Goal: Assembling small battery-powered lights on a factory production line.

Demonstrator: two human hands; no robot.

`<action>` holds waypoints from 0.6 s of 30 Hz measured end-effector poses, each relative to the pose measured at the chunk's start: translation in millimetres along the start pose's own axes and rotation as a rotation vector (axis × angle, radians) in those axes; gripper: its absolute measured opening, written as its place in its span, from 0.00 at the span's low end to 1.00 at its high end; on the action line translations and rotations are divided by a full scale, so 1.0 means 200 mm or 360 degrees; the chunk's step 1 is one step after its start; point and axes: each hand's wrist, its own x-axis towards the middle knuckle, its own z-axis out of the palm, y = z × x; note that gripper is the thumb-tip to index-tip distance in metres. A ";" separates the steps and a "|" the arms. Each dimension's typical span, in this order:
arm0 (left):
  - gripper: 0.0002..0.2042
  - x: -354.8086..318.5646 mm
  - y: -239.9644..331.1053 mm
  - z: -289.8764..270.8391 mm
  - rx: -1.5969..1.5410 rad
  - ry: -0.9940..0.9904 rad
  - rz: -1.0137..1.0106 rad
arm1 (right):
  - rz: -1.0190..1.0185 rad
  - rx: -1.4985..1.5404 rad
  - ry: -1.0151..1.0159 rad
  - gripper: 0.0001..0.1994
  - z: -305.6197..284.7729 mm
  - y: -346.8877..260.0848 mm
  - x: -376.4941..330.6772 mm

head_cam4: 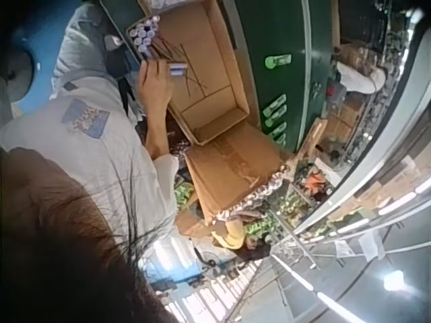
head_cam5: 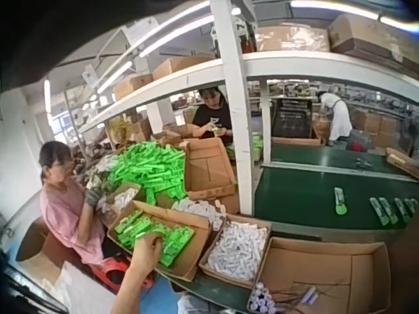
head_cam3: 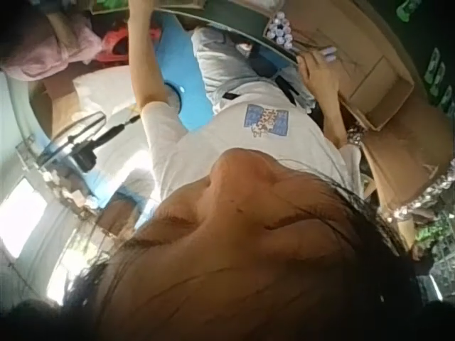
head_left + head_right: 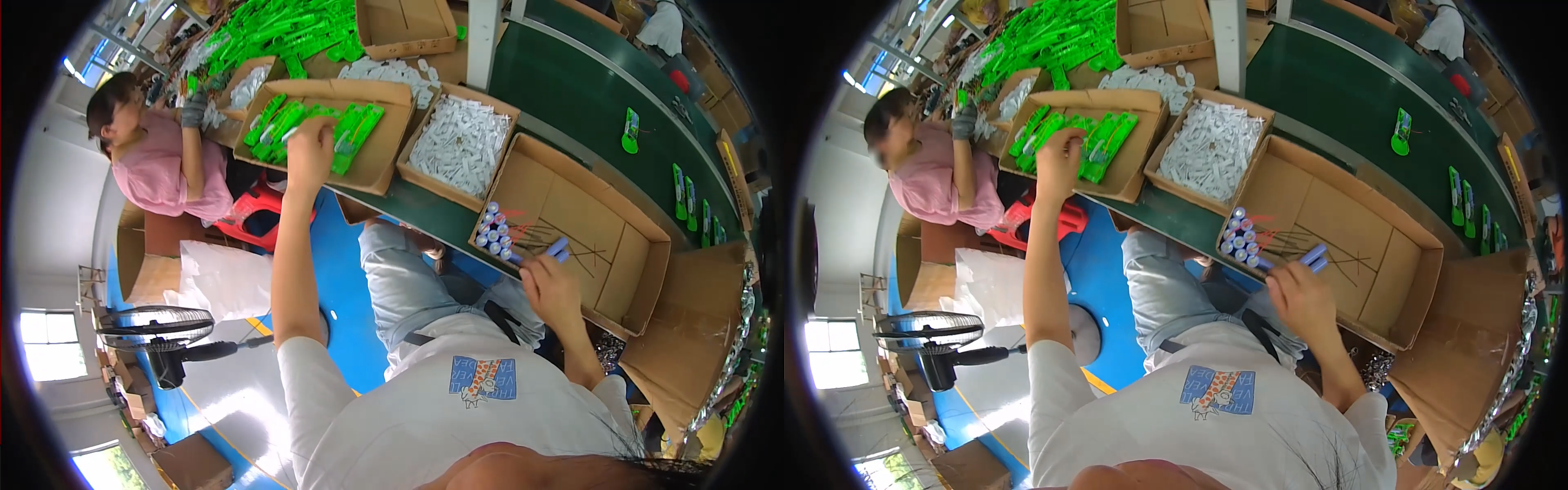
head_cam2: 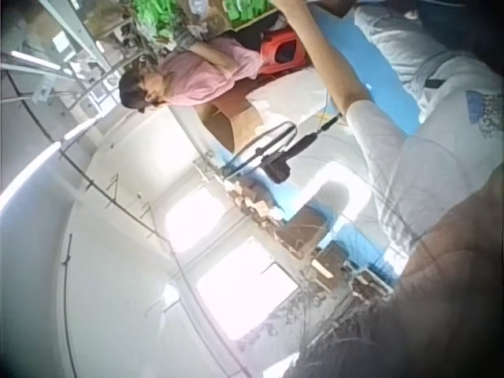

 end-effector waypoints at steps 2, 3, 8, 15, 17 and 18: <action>0.09 0.11 -0.12 0.07 0.0507 -0.0502 -0.0160 | 0.0020 0.0054 0.0005 0.06 -0.03 -0.01 0.01; 0.16 0.11 -0.21 0.09 0.0658 -0.0695 -0.0129 | 0.0002 0.0095 0.0018 0.06 -0.04 -0.02 0.03; 0.25 0.15 -0.06 0.22 0.1013 -0.1325 -0.0468 | 0.0091 0.0273 -0.0050 0.06 -0.06 0.03 0.02; 0.27 -0.01 0.62 0.21 -0.2325 -0.0842 -0.1101 | 0.0560 0.1298 -0.0025 0.12 -0.13 0.10 0.05; 0.31 -0.12 0.94 0.30 -0.2212 -0.1037 -0.1168 | 0.0429 0.1008 0.0315 0.16 -0.25 0.04 0.19; 0.31 -0.16 1.04 0.34 -0.2349 -0.1154 -0.1208 | 0.0207 0.0596 0.0521 0.17 -0.26 0.03 0.25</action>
